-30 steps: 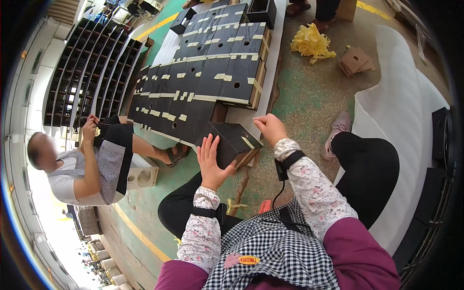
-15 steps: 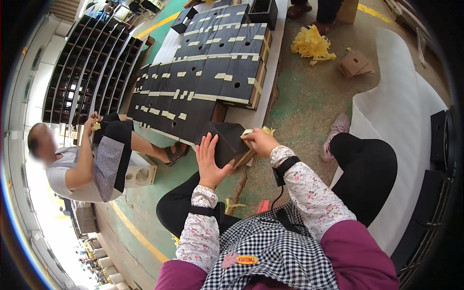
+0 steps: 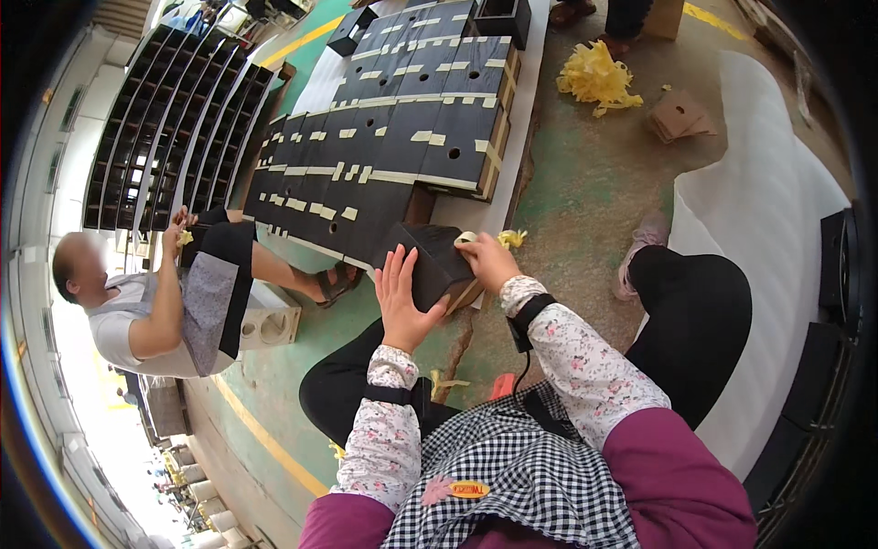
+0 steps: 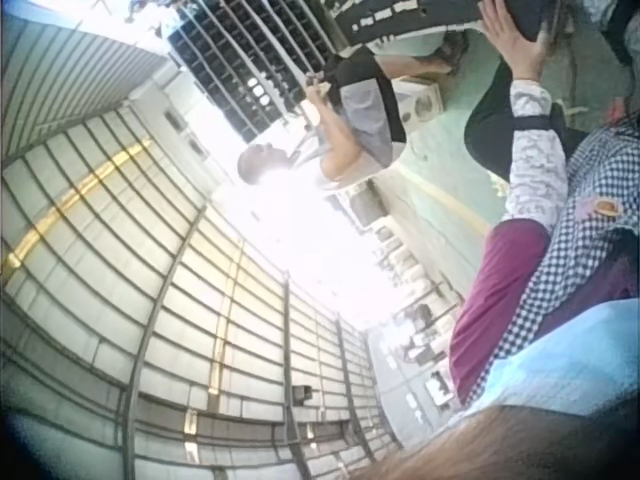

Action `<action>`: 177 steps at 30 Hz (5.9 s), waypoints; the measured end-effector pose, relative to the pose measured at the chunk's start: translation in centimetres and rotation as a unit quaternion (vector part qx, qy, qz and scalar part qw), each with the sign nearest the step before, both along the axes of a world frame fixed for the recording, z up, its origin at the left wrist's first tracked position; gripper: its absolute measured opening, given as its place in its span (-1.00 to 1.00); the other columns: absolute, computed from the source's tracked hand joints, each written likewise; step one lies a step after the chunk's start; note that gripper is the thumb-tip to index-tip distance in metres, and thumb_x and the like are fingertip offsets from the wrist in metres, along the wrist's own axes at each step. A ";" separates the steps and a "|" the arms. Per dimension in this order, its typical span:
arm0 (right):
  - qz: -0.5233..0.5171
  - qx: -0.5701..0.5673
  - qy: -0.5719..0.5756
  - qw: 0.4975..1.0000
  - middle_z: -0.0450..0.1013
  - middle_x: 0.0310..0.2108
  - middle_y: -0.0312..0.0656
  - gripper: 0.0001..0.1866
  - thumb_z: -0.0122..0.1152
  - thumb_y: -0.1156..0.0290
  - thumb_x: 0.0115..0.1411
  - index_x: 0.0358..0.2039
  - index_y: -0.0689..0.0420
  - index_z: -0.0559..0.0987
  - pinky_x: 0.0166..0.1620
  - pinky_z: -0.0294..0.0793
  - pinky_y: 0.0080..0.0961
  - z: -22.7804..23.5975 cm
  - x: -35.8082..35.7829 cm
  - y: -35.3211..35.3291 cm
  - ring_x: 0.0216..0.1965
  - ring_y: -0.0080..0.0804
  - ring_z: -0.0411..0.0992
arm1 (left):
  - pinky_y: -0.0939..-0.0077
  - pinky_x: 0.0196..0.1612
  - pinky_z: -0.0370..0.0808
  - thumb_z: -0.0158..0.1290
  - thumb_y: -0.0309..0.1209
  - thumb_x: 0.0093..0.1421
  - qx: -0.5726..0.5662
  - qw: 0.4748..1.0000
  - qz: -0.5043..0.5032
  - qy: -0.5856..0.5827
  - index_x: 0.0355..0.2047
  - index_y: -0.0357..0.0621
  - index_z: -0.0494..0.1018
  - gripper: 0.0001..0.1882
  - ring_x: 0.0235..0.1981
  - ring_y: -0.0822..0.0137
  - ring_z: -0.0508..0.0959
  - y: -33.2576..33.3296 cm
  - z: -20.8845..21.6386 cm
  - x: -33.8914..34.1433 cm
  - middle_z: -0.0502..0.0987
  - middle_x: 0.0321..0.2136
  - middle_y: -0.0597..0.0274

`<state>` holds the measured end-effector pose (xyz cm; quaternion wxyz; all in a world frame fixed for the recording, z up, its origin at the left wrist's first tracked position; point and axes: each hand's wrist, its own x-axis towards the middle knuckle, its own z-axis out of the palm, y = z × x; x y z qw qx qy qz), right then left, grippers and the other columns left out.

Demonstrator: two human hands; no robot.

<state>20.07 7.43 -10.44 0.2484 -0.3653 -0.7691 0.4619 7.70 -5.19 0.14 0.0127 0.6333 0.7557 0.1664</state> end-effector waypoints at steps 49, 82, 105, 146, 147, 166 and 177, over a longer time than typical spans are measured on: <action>0.029 -0.574 0.246 0.780 0.25 -0.63 -0.38 -0.70 -0.03 0.12 0.22 -0.54 0.03 0.37 -0.40 0.31 -0.54 4.0 7.1 -2.6 -0.59 -0.52 0.22 | 0.08 0.28 -0.12 -0.08 0.03 0.13 -0.087 0.991 -0.089 0.052 0.16 0.11 0.17 -0.38 0.29 0.21 0.00 9.7 -0.2 -3.0 0.06 0.25 0.22; 0.014 -0.133 -0.474 0.870 0.50 -0.19 -0.02 -0.73 0.09 0.32 0.07 -0.24 0.14 0.60 -0.11 0.45 -0.27 -11.1 15.4 -0.2 -0.13 -0.08 0.46 | -0.21 0.17 -0.06 -0.16 0.04 0.16 0.013 0.985 0.151 0.082 0.19 0.07 0.13 -0.37 0.26 0.10 0.03 5.6 -2.7 2.7 0.11 0.22 0.17; 0.154 -0.533 0.206 0.806 0.42 -0.27 -0.35 -0.65 0.06 0.41 0.20 0.01 0.12 0.38 -0.35 0.38 -0.69 -4.5 5.8 2.0 -0.35 -0.60 0.39 | -0.07 0.23 -0.11 -0.09 0.05 0.12 0.026 0.994 0.086 0.062 0.20 0.13 0.13 -0.33 0.27 0.15 0.03 5.5 -1.4 2.5 0.09 0.24 0.23; -0.103 -0.521 0.221 0.818 0.36 -0.57 -0.40 -0.83 0.10 0.22 0.16 -0.31 0.00 0.46 -0.51 0.24 -0.54 -8.4 14.8 3.1 -0.59 -0.56 0.27 | 0.10 0.28 -0.15 -0.16 0.07 0.14 -0.015 0.999 0.024 -0.014 0.22 0.04 0.08 -0.31 0.29 0.19 -0.03 6.1 -0.4 2.1 0.04 0.25 0.19; -0.111 -0.540 0.234 0.801 0.39 -0.53 -0.39 -0.86 0.11 0.27 0.16 -0.29 0.00 0.47 -0.53 0.22 -0.57 -7.6 14.6 3.2 -0.58 -0.59 0.28 | 0.10 0.28 -0.15 -0.16 0.07 0.15 -0.010 1.000 0.025 -0.011 0.22 0.05 0.08 -0.31 0.29 0.17 -0.03 5.9 -0.5 2.1 0.03 0.25 0.18; -0.137 -0.595 0.232 0.757 0.41 -0.58 -0.43 -0.87 0.22 0.37 0.09 -0.34 -0.01 0.47 -0.59 0.16 -0.67 -7.9 14.3 4.0 -0.67 -0.64 0.25 | 0.11 0.27 -0.13 -0.14 0.05 0.15 0.013 0.999 0.029 -0.005 0.21 0.03 0.10 -0.32 0.27 0.15 0.01 5.8 -0.4 2.7 0.06 0.24 0.14; -0.135 -0.608 0.228 0.748 0.47 -0.39 -0.33 -0.70 0.15 0.42 0.11 -0.13 0.04 0.38 -0.59 0.15 -0.70 -8.2 14.6 4.2 -0.62 -0.66 0.22 | 0.11 0.28 -0.16 -0.16 0.05 0.16 0.003 1.000 0.026 -0.010 0.22 0.03 0.09 -0.32 0.28 0.16 -0.01 5.7 0.1 2.7 0.05 0.24 0.15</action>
